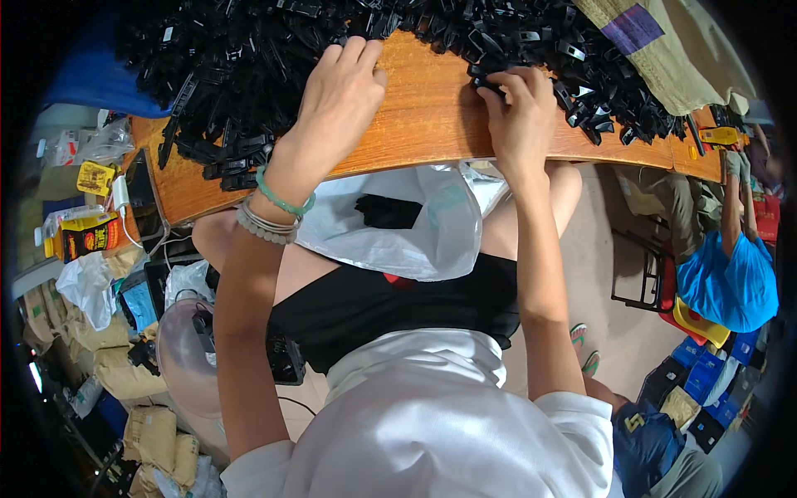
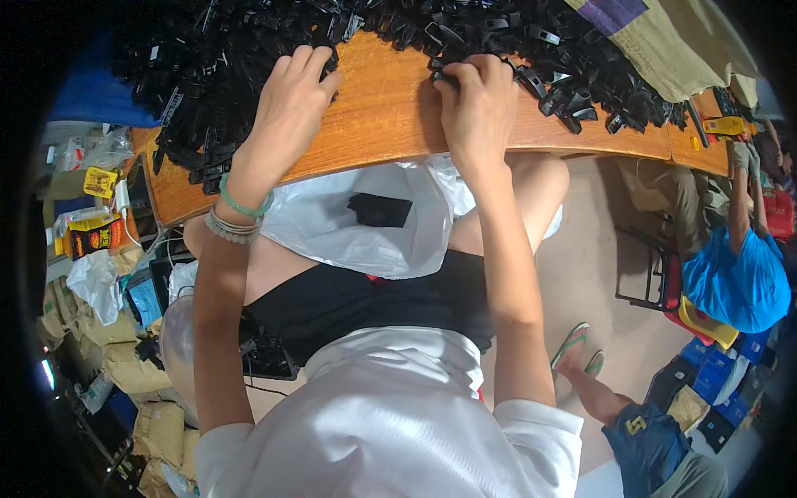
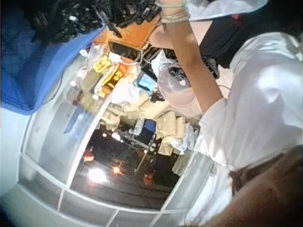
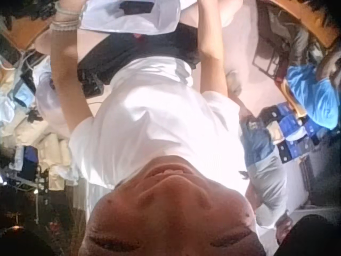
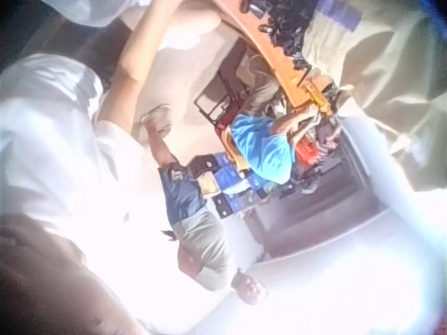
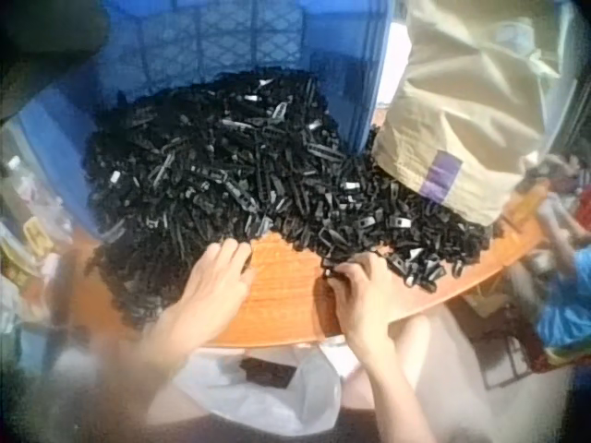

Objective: The person assembles small black plastic components by snapping pieces together by hand.

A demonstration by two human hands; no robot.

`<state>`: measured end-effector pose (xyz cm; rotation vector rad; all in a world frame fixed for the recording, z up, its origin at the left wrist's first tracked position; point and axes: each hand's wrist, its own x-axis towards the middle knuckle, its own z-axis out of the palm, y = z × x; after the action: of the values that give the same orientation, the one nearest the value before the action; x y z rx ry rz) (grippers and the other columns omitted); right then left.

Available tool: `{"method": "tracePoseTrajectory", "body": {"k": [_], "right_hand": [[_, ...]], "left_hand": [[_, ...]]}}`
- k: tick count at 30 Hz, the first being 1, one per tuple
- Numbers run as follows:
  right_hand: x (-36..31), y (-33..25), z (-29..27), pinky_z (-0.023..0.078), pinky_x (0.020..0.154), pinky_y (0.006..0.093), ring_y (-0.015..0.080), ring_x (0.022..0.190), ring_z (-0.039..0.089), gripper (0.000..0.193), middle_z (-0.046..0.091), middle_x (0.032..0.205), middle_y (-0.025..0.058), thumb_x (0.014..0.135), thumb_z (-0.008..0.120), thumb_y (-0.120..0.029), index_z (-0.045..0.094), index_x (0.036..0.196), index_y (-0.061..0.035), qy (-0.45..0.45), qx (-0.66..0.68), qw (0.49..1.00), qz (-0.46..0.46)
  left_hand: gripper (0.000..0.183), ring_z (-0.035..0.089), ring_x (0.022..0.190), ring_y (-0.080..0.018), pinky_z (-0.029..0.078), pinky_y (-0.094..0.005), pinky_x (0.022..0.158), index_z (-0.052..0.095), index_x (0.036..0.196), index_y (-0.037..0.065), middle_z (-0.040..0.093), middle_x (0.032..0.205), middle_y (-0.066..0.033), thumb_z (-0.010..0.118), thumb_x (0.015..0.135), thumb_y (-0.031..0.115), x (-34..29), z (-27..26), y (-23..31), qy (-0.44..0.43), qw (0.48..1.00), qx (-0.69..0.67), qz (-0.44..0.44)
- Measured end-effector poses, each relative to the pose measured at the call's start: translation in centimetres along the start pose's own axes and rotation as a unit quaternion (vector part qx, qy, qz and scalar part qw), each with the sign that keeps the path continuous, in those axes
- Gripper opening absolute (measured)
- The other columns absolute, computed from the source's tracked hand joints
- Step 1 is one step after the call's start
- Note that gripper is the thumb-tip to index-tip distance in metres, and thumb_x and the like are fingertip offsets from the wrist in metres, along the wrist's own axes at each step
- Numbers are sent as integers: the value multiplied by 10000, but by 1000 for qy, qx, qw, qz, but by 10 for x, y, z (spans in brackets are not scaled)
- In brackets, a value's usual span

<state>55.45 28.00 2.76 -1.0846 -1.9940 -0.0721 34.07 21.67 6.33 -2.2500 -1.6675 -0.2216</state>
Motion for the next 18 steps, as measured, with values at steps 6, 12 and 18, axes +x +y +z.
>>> {"method": "tracePoseTrajectory", "body": {"k": [6, 12, 18], "right_hand": [[-13, -5, 4, 472, 743, 363, 290, 834, 586, 191, 611, 959, 105, 744, 730, -66, 675, 920, -14, -52, 171, 980, 82], [-17, -6, -14, 496, 769, 319, 267, 837, 634, 252, 655, 950, 136, 758, 734, -46, 681, 999, 7, -111, 229, 965, 65], [-21, -7, -33, 481, 733, 298, 210, 800, 613, 236, 661, 887, 96, 748, 749, -44, 710, 974, 11, -220, 299, 915, 155]], "left_hand": [[181, 587, 823, -292, 497, -371, 726, 618, 912, -21, 609, 984, -116, 679, 742, -11, -27, -2, 55, 184, 862, -434, -187], [192, 545, 890, -273, 461, -357, 798, 677, 922, -18, 618, 932, -101, 716, 739, 23, -40, 20, 56, 135, 881, -419, -176], [192, 534, 876, -260, 451, -356, 790, 688, 917, -17, 602, 911, -86, 724, 733, 27, -42, 21, 52, 127, 875, -436, -171]]}}
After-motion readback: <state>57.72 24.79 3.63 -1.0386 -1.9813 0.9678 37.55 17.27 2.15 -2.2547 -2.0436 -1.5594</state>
